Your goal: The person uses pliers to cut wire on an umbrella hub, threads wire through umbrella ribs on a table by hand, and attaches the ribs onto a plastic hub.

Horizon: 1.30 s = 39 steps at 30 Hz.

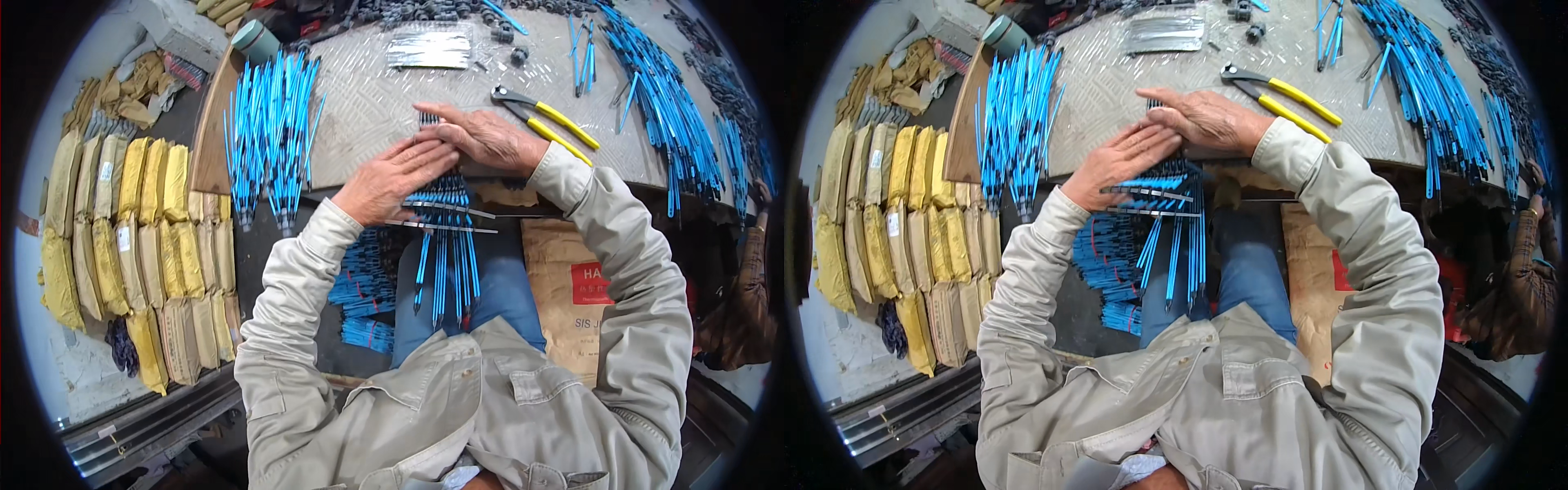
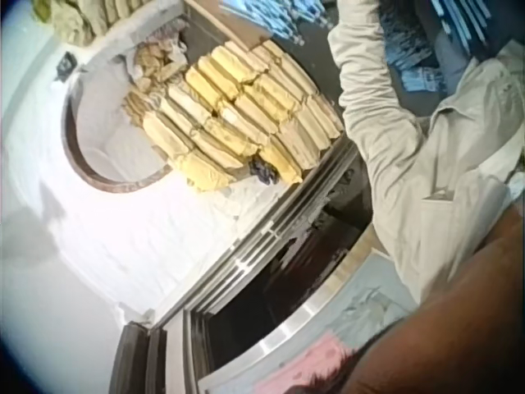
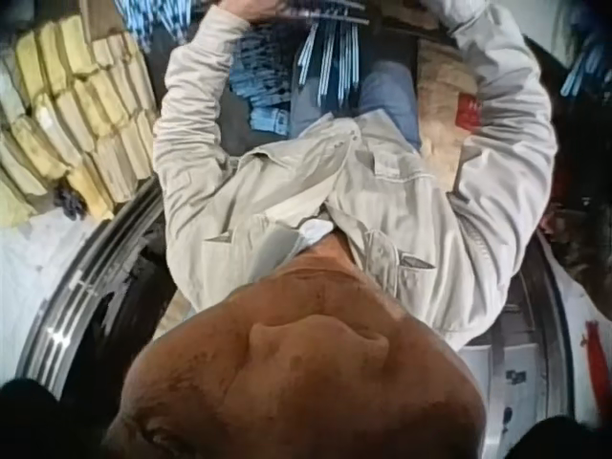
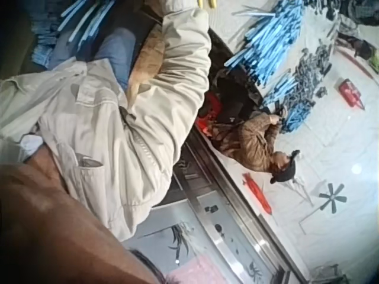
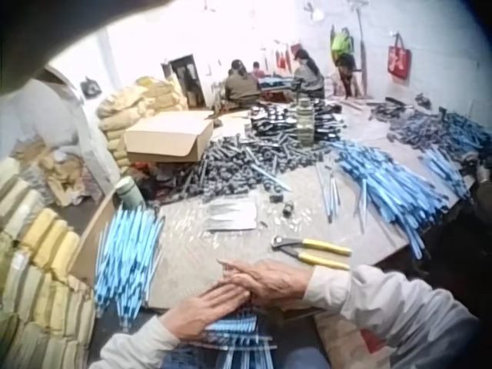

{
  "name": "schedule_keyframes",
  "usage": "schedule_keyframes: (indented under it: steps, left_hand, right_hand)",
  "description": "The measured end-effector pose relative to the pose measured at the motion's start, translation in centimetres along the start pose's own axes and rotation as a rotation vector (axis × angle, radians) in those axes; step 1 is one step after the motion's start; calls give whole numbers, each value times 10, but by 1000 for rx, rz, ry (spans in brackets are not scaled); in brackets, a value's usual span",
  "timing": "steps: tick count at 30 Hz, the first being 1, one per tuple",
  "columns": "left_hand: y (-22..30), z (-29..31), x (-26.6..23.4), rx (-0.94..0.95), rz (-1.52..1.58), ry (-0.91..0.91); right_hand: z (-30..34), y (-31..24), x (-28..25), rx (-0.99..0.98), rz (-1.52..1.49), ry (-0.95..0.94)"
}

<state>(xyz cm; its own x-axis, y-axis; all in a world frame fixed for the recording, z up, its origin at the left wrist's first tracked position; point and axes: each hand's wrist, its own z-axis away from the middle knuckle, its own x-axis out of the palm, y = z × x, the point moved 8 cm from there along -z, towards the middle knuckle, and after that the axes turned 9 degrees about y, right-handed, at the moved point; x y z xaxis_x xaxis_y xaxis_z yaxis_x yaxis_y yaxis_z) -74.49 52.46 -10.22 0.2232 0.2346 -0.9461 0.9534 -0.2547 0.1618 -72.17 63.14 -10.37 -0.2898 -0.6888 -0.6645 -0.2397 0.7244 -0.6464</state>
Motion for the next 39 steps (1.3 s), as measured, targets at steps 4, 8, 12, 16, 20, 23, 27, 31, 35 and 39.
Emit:
schedule_keyframes:
  steps: [4, 8, 12, 16, 20, 23, 27, 31, 35, 39]
  left_hand:
    - [3, -8, 5, 44, -102, -52]
    - [3, -12, 16, 57, -153, -3]
    - [2, -10, 14, 49, -123, 22]
    - [0, -9, 10, 37, -100, 20]
    - [-1, -8, 10, 42, -103, 23]
    - [0, -9, 9, 41, -99, 22]
    - [3, -9, 9, 27, -56, 42]
    - [3, -9, 13, 35, -65, 53]
    - [1, -8, 6, 35, -85, 82]
    - [3, -8, 7, 84, -31, 54]
  right_hand:
    - [-33, 29, -11, 151, -302, -82]
    - [-86, 74, -56, 163, -184, 164]
    - [-108, 87, -56, 63, 610, 200]
    - [-111, 87, -54, -61, 675, 237]
    - [-115, 87, -61, -55, 672, 287]
    - [-119, 100, -57, 85, 655, 119]
    - [-114, 93, -63, 62, 611, 192]
    - [-95, 78, -73, 56, 557, 349]
    - [-37, 28, -54, -6, 321, 331]
    - [9, 17, -46, 57, 368, 260]
